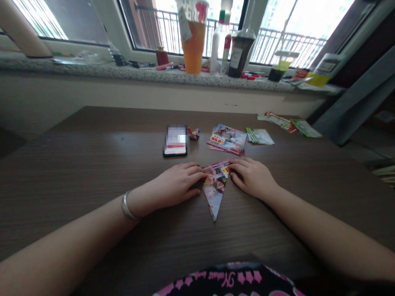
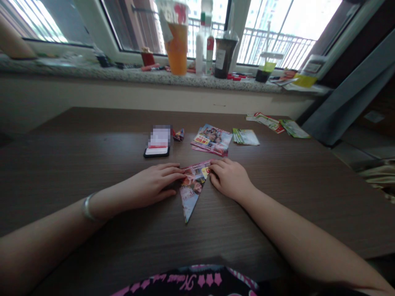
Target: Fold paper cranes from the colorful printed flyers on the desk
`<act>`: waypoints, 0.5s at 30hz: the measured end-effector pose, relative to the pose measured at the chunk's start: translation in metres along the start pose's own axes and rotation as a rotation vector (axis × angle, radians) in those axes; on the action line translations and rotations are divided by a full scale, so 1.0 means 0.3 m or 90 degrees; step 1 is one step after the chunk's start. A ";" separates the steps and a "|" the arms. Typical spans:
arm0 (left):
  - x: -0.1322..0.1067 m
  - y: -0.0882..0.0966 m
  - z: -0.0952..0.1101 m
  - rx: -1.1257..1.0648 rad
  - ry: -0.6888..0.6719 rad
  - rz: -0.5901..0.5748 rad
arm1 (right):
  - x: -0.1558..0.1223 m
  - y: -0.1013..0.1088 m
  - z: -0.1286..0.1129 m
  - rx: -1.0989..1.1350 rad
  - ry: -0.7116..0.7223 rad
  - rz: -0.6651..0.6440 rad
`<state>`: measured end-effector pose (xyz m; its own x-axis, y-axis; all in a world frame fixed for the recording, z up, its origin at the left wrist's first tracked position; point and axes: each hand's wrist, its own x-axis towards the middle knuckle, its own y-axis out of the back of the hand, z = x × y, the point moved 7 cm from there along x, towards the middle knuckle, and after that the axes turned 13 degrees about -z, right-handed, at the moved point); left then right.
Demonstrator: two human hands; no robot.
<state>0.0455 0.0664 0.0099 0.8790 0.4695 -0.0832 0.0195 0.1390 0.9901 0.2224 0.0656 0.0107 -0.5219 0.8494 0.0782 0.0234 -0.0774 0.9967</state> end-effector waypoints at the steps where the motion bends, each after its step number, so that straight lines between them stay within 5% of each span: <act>1: 0.000 0.003 0.010 -0.001 -0.004 0.002 | 0.000 0.002 0.004 -0.007 -0.015 0.000; 9: 0.004 -0.003 0.086 -0.088 -0.122 -0.011 | 0.005 -0.008 0.003 0.000 0.030 -0.033; 15: 0.005 -0.014 0.064 -0.101 -0.106 -0.004 | -0.002 -0.016 -0.028 0.022 0.110 -0.062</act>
<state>0.0560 0.0499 0.0079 0.9461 0.3189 -0.0567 -0.0383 0.2838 0.9581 0.2155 0.0612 0.0057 -0.6611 0.7500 -0.0197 -0.0061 0.0208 0.9998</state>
